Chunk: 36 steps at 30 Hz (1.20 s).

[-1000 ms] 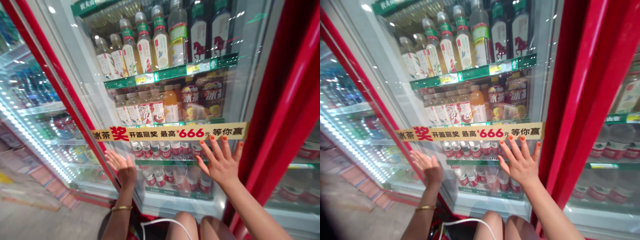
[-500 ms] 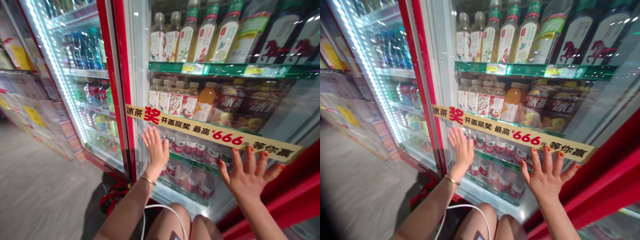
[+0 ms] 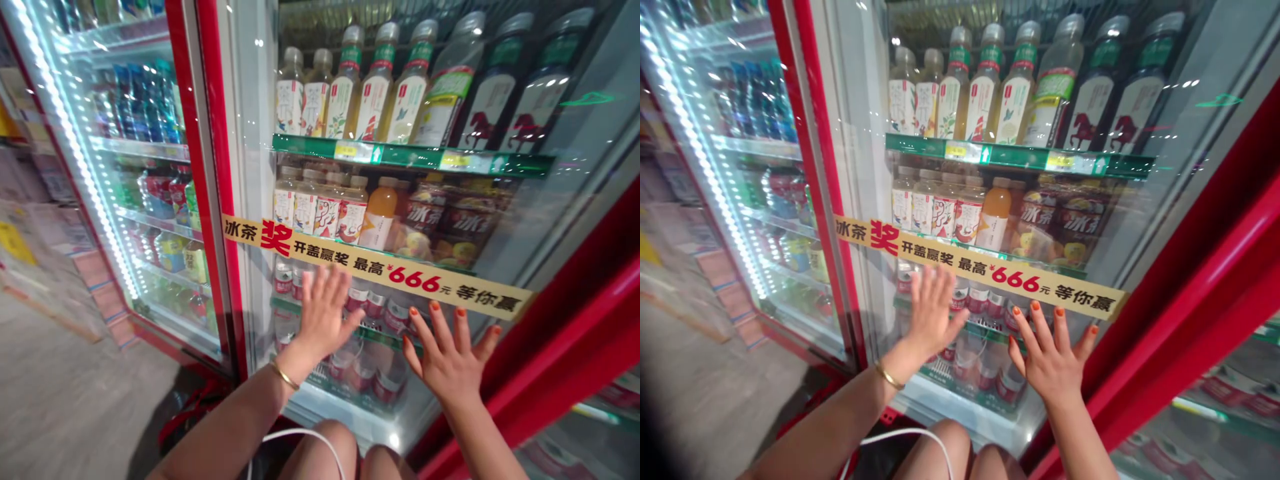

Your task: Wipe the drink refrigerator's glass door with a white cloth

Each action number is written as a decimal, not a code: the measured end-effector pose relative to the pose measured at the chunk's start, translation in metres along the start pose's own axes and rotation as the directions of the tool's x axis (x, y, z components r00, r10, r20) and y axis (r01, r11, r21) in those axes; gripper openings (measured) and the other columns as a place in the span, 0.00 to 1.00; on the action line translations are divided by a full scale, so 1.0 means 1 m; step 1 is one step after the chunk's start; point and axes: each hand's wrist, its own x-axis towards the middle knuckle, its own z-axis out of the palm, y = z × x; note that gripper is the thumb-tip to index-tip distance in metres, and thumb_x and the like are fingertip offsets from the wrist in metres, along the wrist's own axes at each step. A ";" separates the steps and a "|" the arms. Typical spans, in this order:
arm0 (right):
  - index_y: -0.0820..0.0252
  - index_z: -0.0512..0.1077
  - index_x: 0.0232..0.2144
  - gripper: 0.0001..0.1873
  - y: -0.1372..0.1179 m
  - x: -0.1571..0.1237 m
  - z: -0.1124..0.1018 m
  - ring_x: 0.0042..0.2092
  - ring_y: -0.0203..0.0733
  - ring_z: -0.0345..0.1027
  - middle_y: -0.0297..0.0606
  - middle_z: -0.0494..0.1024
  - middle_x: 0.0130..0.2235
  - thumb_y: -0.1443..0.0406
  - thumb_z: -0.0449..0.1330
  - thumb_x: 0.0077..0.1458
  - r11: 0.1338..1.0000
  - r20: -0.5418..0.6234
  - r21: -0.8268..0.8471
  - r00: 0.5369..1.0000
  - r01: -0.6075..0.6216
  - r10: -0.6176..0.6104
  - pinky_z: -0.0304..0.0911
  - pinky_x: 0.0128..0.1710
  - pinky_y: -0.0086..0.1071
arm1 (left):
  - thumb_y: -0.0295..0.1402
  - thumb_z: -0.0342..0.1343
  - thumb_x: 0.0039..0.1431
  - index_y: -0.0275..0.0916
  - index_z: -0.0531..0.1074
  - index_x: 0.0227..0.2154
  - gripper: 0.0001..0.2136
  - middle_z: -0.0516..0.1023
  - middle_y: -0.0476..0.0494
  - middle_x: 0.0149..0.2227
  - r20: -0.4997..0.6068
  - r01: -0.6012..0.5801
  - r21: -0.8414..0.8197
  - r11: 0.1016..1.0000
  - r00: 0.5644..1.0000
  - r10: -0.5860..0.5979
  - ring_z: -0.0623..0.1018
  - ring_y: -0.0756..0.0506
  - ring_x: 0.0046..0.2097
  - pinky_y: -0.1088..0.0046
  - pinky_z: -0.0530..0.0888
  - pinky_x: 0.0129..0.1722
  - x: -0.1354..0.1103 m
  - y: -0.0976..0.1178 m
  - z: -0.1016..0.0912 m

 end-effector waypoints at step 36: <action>0.77 0.33 0.80 0.57 -0.030 0.067 0.007 0.82 0.69 0.18 0.65 0.30 0.81 0.47 0.57 0.71 0.862 -0.048 -0.125 0.871 -0.492 0.490 0.46 0.76 0.74 | 0.39 0.51 0.74 0.53 0.40 0.81 0.38 0.41 0.44 0.83 -0.101 -0.043 -0.114 0.993 0.994 0.032 0.39 0.35 0.83 0.38 0.41 0.81 0.050 -0.043 -0.038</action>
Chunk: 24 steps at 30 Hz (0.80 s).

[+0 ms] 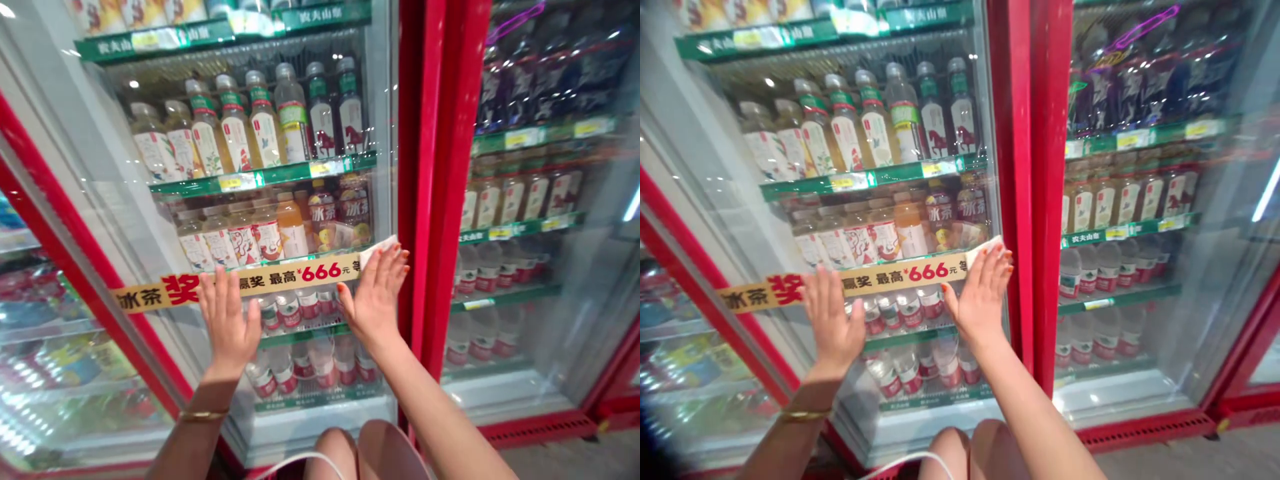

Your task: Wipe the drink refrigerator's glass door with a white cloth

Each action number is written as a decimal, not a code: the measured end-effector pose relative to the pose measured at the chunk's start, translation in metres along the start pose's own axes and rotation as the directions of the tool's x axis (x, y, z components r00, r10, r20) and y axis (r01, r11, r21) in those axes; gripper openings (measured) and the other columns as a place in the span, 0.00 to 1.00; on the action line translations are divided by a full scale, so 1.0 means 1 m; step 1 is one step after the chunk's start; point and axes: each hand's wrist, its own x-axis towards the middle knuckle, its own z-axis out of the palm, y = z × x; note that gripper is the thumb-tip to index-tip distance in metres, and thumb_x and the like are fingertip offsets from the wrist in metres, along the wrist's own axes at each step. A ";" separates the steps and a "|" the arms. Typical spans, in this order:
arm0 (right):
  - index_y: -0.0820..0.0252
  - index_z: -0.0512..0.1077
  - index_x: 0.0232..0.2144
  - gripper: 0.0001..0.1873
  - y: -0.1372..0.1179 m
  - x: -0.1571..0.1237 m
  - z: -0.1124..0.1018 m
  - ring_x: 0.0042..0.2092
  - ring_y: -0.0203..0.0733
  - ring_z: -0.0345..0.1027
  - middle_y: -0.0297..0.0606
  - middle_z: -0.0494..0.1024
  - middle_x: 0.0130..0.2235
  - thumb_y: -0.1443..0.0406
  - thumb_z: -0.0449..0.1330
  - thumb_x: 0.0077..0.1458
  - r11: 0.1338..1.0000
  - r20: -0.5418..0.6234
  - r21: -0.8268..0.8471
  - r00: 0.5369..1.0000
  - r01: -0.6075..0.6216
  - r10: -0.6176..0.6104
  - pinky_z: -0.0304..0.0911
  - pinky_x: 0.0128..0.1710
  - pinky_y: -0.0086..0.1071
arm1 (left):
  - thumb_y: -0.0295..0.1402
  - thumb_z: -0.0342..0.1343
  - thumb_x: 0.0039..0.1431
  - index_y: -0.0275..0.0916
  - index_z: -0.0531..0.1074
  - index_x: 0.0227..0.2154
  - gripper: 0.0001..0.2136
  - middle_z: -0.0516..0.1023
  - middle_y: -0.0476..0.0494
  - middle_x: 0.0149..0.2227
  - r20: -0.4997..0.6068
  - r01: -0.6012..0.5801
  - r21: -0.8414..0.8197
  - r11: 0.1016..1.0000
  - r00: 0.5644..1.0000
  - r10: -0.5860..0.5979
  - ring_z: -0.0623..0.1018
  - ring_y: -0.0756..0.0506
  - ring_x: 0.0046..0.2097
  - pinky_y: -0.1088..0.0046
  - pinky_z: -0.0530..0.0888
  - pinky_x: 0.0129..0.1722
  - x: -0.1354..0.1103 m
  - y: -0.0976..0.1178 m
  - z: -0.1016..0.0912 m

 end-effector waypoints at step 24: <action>0.77 0.48 0.79 0.57 0.023 -0.026 -0.008 0.83 0.61 0.22 0.61 0.37 0.81 0.40 0.59 0.69 0.959 0.069 -0.046 0.958 0.281 -0.278 0.38 0.82 0.60 | 0.39 0.56 0.72 0.51 0.42 0.81 0.41 0.43 0.49 0.82 -0.025 -0.130 0.134 0.982 0.991 0.134 0.40 0.40 0.83 0.45 0.38 0.82 -0.010 -0.017 0.018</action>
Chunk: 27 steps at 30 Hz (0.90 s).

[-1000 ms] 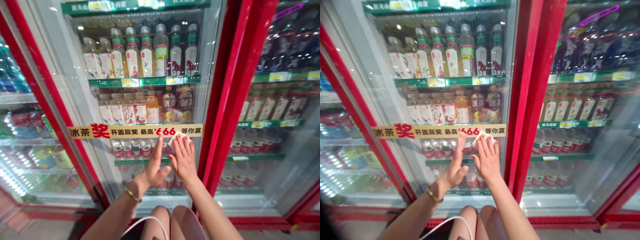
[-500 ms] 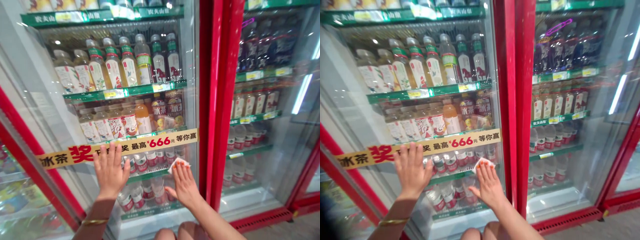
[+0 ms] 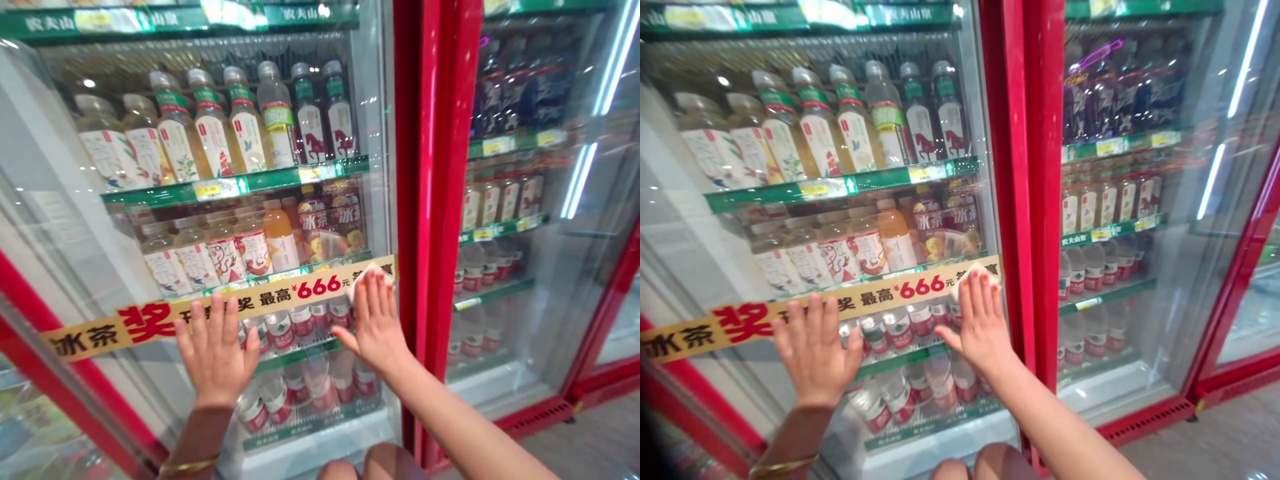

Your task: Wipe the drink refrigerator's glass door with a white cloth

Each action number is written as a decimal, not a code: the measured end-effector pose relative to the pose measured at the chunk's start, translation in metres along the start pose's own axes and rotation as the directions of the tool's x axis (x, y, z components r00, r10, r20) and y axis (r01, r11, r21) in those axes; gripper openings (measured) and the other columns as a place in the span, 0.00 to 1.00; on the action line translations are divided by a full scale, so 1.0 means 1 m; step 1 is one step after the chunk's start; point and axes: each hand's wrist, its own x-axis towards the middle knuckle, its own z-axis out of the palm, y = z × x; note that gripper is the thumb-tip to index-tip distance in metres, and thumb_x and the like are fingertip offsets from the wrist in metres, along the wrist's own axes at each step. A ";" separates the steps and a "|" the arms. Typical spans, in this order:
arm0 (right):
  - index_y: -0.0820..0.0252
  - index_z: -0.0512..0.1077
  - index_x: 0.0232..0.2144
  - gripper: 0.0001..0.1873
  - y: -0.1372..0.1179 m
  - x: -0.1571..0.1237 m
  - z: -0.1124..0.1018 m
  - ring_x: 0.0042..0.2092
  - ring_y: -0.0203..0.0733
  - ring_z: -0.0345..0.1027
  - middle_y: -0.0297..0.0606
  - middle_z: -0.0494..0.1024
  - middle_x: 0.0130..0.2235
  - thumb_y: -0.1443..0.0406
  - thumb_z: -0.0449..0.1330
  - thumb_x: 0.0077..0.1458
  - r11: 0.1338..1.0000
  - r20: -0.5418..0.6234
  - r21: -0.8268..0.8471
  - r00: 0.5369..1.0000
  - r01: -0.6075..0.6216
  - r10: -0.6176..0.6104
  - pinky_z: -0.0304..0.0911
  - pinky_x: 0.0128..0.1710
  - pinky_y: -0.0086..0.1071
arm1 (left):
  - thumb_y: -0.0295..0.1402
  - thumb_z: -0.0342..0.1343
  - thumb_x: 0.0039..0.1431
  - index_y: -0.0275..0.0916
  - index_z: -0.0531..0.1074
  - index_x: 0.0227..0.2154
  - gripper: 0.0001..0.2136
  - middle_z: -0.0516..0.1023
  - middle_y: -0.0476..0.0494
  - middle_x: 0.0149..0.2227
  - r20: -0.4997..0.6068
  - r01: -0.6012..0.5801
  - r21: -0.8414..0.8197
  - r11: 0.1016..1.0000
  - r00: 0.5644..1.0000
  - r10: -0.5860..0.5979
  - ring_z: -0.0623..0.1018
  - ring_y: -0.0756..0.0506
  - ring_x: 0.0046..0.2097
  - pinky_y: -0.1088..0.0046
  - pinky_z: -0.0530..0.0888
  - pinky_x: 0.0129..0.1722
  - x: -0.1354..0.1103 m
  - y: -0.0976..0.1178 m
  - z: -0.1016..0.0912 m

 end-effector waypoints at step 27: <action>0.73 0.27 0.80 0.60 0.055 0.106 -0.028 0.83 0.65 0.24 0.55 0.27 0.82 0.36 0.48 0.72 0.990 0.046 0.002 0.989 0.144 -0.144 0.42 0.80 0.63 | 0.37 0.57 0.73 0.43 0.46 0.80 0.39 0.46 0.45 0.82 -0.064 -0.047 0.019 0.999 0.997 0.048 0.41 0.42 0.83 0.51 0.38 0.83 0.008 0.007 -0.003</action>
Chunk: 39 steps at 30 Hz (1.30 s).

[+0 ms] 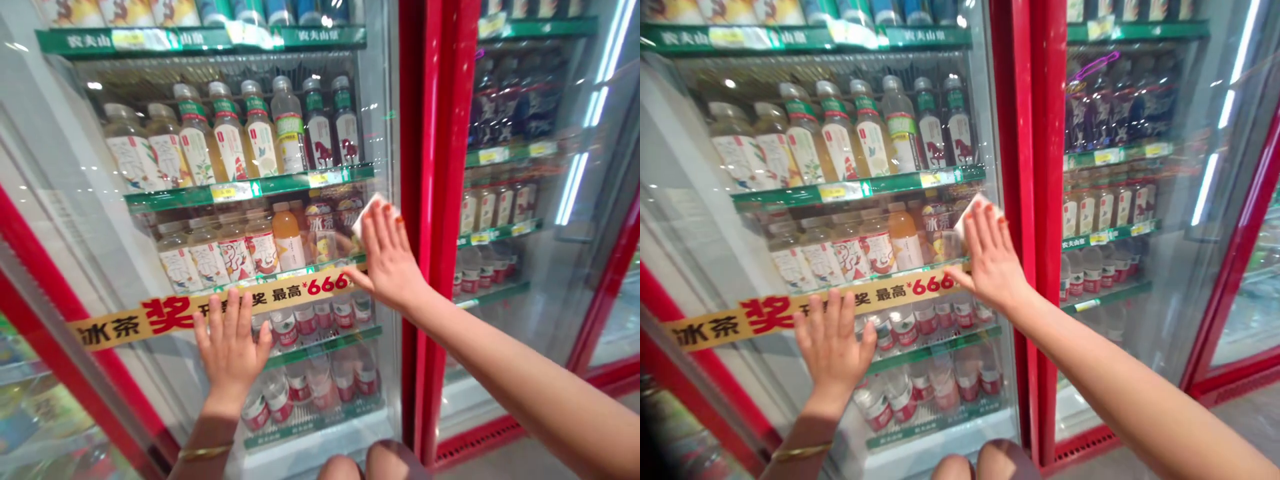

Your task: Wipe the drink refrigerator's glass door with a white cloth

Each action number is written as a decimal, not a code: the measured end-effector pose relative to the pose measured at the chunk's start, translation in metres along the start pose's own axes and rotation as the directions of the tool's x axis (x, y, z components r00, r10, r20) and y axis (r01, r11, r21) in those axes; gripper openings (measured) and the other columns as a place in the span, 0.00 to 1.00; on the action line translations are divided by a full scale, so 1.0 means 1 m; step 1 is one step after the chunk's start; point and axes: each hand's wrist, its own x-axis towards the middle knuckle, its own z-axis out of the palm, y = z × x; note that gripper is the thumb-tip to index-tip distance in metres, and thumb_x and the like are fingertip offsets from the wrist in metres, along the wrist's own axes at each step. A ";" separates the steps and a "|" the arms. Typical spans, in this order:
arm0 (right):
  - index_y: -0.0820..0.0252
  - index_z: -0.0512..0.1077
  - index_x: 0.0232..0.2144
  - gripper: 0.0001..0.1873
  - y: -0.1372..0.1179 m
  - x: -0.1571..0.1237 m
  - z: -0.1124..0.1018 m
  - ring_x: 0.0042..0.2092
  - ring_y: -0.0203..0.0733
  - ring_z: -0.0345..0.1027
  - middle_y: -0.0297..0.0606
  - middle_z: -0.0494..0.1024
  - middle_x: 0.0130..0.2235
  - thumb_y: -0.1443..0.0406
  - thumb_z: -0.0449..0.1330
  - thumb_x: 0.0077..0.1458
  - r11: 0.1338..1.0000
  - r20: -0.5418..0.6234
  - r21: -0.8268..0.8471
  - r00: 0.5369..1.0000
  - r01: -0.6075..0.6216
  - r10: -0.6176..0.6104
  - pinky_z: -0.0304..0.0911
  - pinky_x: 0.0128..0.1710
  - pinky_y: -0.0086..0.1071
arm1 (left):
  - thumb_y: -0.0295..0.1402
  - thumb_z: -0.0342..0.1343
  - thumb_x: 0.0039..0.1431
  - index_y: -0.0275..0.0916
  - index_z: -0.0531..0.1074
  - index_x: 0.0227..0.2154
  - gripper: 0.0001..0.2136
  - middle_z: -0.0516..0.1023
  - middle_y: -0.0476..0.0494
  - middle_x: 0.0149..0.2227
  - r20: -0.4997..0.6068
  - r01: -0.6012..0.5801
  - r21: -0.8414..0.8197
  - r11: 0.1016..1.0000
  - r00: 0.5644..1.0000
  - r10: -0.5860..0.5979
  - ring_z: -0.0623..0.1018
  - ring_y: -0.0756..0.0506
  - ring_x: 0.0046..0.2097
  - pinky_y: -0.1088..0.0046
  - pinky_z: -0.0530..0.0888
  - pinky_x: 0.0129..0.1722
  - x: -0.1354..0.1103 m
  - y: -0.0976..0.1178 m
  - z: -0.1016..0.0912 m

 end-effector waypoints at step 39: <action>0.83 0.28 0.79 0.60 -0.133 -0.161 0.060 0.81 0.78 0.16 0.72 0.23 0.79 0.45 0.55 0.71 0.894 0.017 0.088 0.898 -0.438 0.439 0.46 0.71 0.84 | 0.39 0.57 0.72 0.50 0.42 0.81 0.42 0.45 0.48 0.82 0.047 0.053 -0.017 0.998 0.998 -0.052 0.40 0.43 0.83 0.49 0.37 0.83 -0.005 -0.001 -0.001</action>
